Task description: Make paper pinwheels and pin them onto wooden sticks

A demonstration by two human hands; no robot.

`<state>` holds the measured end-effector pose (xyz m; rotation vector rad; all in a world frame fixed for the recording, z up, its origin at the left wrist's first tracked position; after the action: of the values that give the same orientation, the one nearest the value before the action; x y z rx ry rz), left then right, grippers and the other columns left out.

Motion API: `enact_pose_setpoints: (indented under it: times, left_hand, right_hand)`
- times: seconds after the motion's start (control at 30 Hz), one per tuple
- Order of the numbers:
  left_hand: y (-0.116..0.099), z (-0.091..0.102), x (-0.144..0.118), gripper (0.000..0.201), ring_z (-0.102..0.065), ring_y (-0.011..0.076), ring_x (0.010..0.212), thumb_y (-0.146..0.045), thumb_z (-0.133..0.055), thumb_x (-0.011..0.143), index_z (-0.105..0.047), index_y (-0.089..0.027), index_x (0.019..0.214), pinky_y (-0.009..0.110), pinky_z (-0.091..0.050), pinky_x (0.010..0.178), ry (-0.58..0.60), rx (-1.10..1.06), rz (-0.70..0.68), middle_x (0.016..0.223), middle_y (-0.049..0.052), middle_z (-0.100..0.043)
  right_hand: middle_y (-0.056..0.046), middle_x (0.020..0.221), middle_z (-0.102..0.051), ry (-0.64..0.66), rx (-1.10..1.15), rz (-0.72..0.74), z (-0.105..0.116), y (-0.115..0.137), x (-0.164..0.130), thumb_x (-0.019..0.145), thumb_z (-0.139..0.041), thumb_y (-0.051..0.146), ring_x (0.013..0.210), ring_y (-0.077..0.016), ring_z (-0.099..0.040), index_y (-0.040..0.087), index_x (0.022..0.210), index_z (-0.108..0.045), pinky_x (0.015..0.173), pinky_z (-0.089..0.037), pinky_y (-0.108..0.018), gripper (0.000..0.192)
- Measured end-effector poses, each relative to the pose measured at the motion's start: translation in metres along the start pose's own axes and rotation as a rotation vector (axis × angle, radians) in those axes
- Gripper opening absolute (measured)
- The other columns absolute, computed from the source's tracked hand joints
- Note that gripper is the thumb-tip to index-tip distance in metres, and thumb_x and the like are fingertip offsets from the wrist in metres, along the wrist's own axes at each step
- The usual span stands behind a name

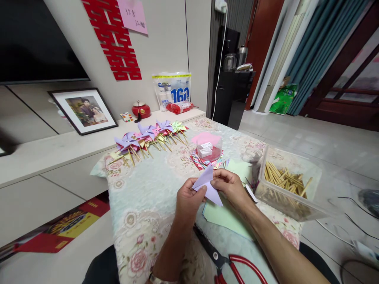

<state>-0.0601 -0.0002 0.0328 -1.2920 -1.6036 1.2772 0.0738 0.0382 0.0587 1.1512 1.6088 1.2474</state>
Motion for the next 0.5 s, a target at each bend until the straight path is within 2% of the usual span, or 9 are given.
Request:
enact_pose_setpoints:
  times: [0.1, 0.27, 0.37, 0.5]
  left_hand:
    - [-0.0003, -0.001, -0.0012, 0.028, -0.053, 0.0079, 0.045, -0.024, -0.076, 0.066, -0.066, -0.014, 0.09, 0.019, -0.043, 0.048, -0.003, -0.011, 0.006, 0.057, -0.004, -0.064]
    - [-0.0017, -0.0043, -0.0031, 0.035, -0.055, 0.0095, 0.043, -0.025, -0.074, 0.071, -0.065, -0.012, 0.102, 0.02, -0.045, 0.048, 0.028, -0.013, 0.037, 0.055, -0.004, -0.063]
    - [-0.0023, -0.0024, -0.002, 0.035, -0.053, 0.0081, 0.043, -0.024, -0.076, 0.066, -0.066, -0.012, 0.097, 0.019, -0.043, 0.044, 0.011, 0.005, 0.025, 0.061, -0.003, -0.066]
    - [0.0004, 0.0031, 0.0007, 0.031, -0.054, 0.0071, 0.045, -0.023, -0.079, 0.062, -0.065, -0.012, 0.089, 0.018, -0.044, 0.045, -0.042, -0.052, 0.025, 0.063, -0.002, -0.067]
  right_hand:
    - [0.005, 0.052, -0.062, -0.026, 0.013, 0.001, 0.0023, -0.0006, 0.0007, 0.062, -0.072, 0.022, 0.047, -0.0108, -0.052, 0.018, 0.07, -0.068, 0.049, -0.039, -0.023, 0.009]
    - [0.004, 0.054, -0.062, -0.045, -0.037, 0.047, 0.0039, 0.0004, 0.0024, 0.063, -0.072, 0.024, 0.047, -0.0114, -0.051, 0.018, 0.072, -0.07, 0.049, -0.038, -0.024, 0.011]
    - [0.004, 0.056, -0.062, -0.027, -0.092, 0.075, 0.003, 0.001, 0.0029, 0.065, -0.074, 0.024, 0.048, -0.0101, -0.048, 0.018, 0.077, -0.073, 0.049, -0.035, -0.023, 0.014]
    - [0.002, 0.069, -0.067, -0.045, -0.061, 0.052, 0.0062, 0.0005, 0.0033, 0.064, -0.08, 0.029, 0.06, -0.0115, -0.054, 0.018, 0.09, -0.076, 0.058, -0.039, -0.024, 0.029]
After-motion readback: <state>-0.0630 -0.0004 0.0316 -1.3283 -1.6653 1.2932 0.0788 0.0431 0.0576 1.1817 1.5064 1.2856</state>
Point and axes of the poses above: each hand's wrist, its own x-axis towards the middle knuckle, its own z-axis out of the back of the hand, y = z × x, the point moved 7 cm from there along x, towards the middle knuckle
